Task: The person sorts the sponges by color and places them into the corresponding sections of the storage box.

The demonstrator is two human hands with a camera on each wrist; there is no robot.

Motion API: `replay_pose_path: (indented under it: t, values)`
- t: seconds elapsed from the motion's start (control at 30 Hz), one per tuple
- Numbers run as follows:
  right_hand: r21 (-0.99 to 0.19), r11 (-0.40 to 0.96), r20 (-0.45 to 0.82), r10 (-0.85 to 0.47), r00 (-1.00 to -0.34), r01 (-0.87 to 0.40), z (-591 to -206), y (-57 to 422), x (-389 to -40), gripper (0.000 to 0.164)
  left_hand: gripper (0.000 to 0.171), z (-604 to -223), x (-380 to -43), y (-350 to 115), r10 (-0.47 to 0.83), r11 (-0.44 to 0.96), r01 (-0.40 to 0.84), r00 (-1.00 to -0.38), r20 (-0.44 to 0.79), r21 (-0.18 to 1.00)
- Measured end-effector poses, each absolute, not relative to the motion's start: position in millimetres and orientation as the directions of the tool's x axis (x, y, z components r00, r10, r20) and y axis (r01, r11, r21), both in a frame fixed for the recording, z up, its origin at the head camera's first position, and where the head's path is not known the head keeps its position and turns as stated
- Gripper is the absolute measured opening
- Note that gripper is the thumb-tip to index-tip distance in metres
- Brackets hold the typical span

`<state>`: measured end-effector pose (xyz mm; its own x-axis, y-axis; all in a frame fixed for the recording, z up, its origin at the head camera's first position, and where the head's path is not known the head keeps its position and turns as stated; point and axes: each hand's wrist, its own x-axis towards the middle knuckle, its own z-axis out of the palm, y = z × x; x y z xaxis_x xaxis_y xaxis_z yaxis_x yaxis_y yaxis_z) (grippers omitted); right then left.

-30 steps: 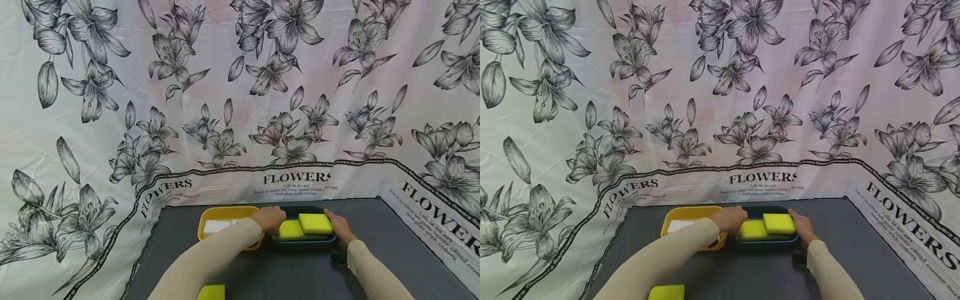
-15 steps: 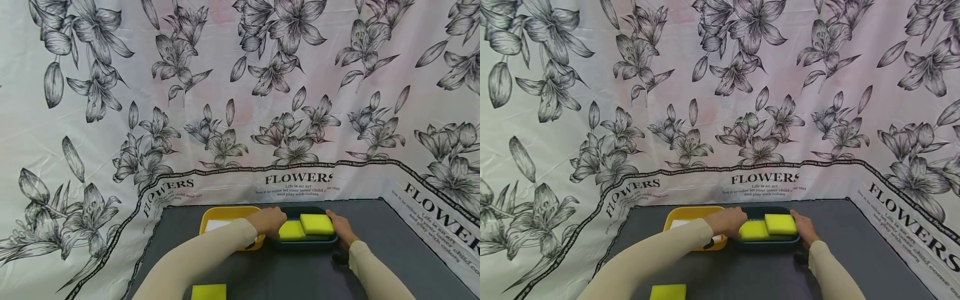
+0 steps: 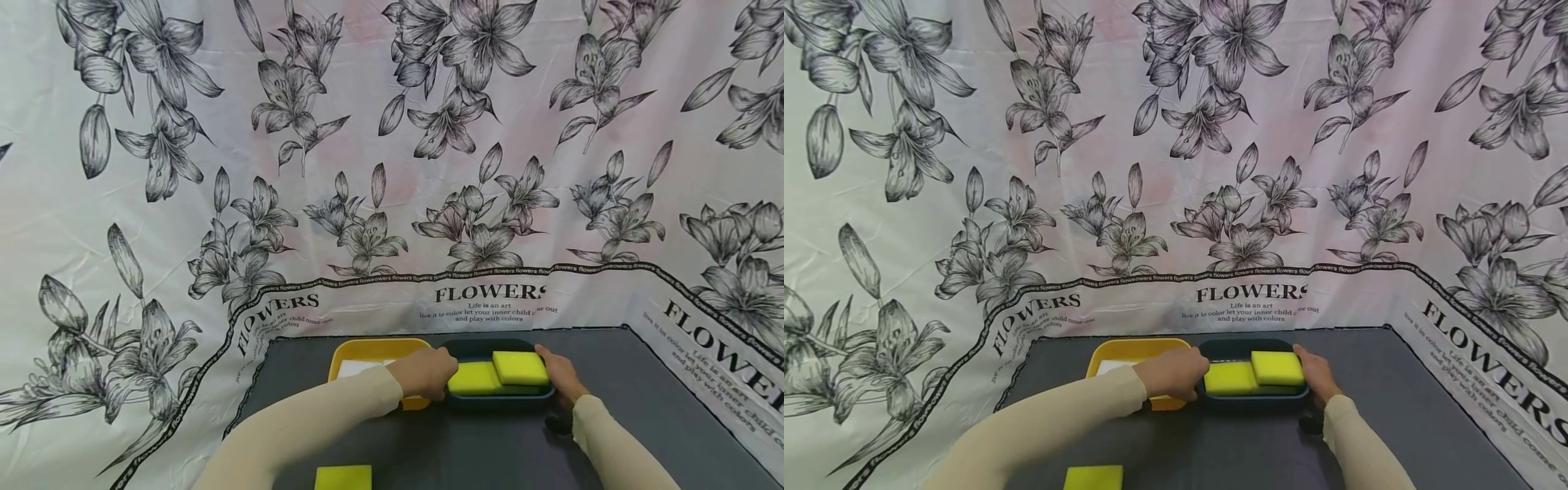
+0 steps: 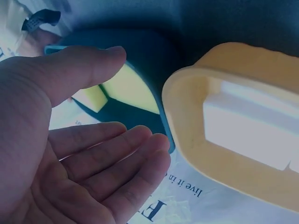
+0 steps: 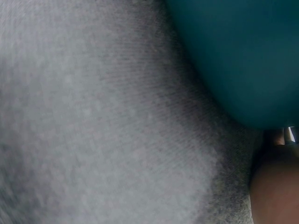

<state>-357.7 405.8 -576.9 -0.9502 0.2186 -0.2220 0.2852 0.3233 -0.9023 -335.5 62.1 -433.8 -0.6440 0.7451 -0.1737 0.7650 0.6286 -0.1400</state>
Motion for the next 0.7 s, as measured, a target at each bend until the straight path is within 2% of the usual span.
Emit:
replay_pose_path:
  t: [0.13, 0.3, 0.53, 0.7]
  values:
    - [-0.904, 0.313, -0.228, 0.221, -0.948, 0.290, -576, 406, -357, 0.097, 0.033, -434, -330, 54, 0.746, 0.625, 0.767, -0.642, -0.178, -0.146]
    - [-0.905, 0.310, -0.227, 0.222, -0.948, 0.290, -576, 406, -356, 0.096, 0.027, -435, -321, 42, 0.763, 0.609, 0.779, -0.627, -0.156, -0.150]
    - [-0.901, 0.323, -0.227, 0.222, -0.948, 0.291, -576, 407, -355, 0.097, 0.016, -436, -309, 28, 0.754, 0.614, 0.768, -0.639, -0.149, -0.184]
    - [-0.900, 0.332, -0.219, 0.218, -0.951, 0.283, -576, 409, -356, 0.098, 0.032, -441, -305, 19, 0.753, 0.594, 0.769, -0.635, -0.172, -0.235]
